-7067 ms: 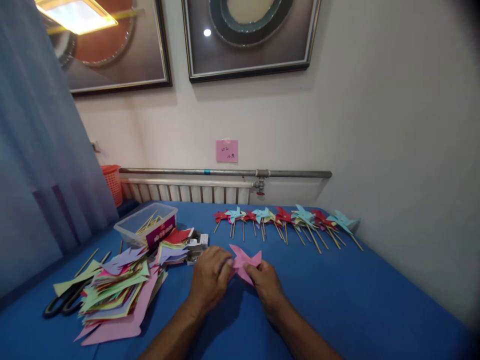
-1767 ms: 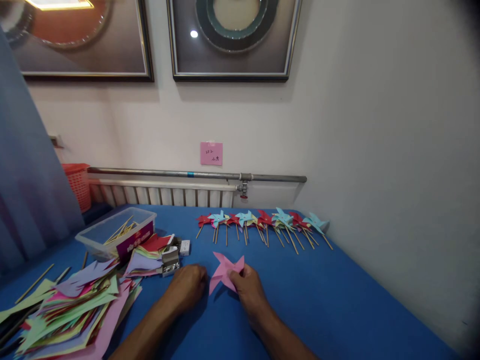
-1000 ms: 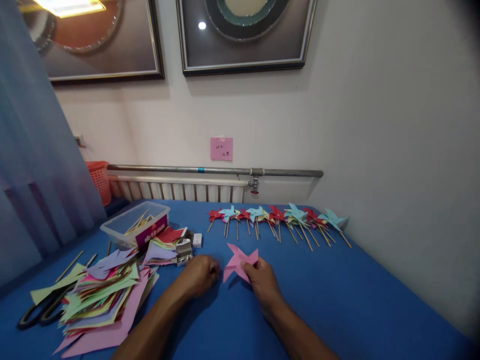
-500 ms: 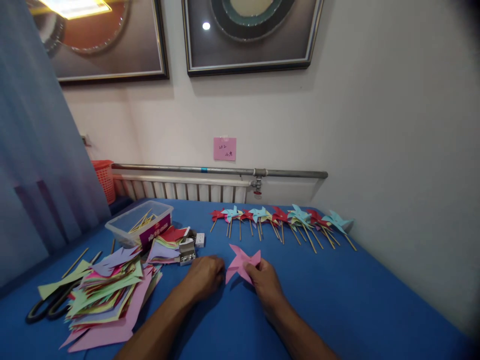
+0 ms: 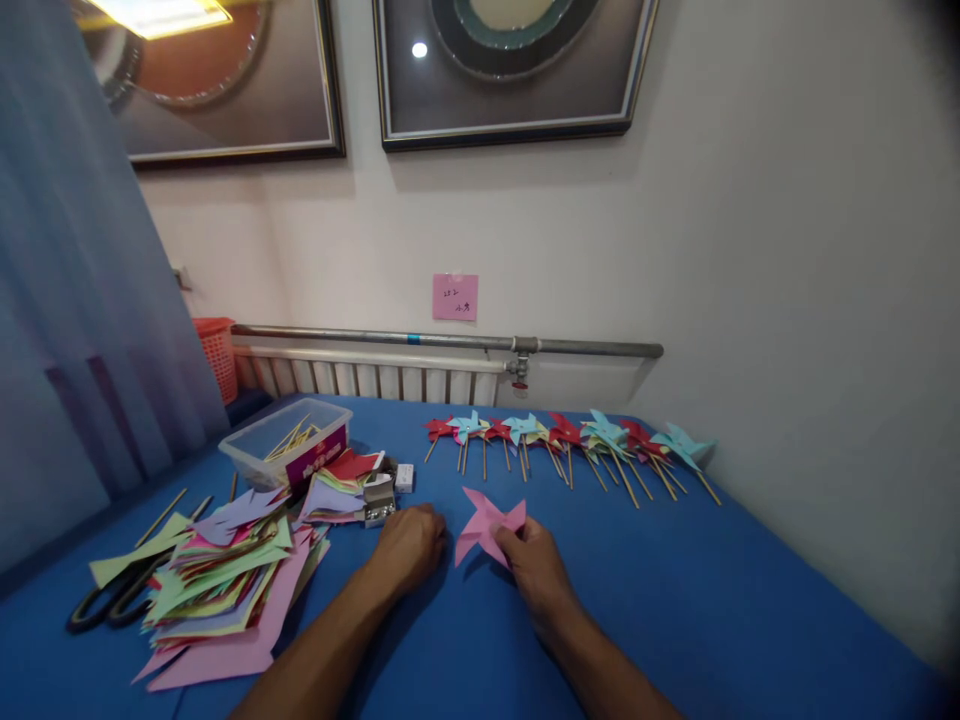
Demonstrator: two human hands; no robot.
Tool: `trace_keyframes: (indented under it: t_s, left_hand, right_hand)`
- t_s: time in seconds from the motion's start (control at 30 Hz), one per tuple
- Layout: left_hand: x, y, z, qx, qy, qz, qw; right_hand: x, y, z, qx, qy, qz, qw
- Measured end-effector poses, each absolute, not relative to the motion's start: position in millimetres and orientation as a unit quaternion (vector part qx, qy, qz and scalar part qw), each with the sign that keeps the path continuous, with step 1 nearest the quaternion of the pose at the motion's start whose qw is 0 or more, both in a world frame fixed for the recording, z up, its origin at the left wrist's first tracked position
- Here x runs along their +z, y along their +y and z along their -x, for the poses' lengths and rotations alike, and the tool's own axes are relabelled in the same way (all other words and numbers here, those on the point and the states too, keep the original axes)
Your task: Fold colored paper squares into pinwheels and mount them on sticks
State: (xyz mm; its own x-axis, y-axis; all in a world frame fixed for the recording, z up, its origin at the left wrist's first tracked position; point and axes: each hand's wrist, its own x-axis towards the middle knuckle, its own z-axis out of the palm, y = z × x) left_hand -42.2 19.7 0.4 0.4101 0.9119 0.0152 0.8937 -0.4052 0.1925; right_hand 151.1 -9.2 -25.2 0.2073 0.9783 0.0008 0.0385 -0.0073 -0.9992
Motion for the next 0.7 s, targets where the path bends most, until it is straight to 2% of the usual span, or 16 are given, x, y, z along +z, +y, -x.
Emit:
trace_keyframes:
  t_s: [0.33,0.53,0.7]
  left_hand:
    - [1.9,21.5,44.0,0.053,0.561,-0.823,0.065]
    - [3.3,24.0,51.3,0.076,0.565,-0.815,0.103]
    - [8.6,23.8,56.2,0.044,0.572,-0.812,0.109]
  right_hand:
    - [-29.7,-6.3,-151.7,0.438,-0.447,0.560,0.543]
    - [-24.3,-7.9,-150.0,0.430,-0.448,0.564,0.545]
    - [-24.3,-9.6,-149.7,0.436,-0.448,0.562,0.542]
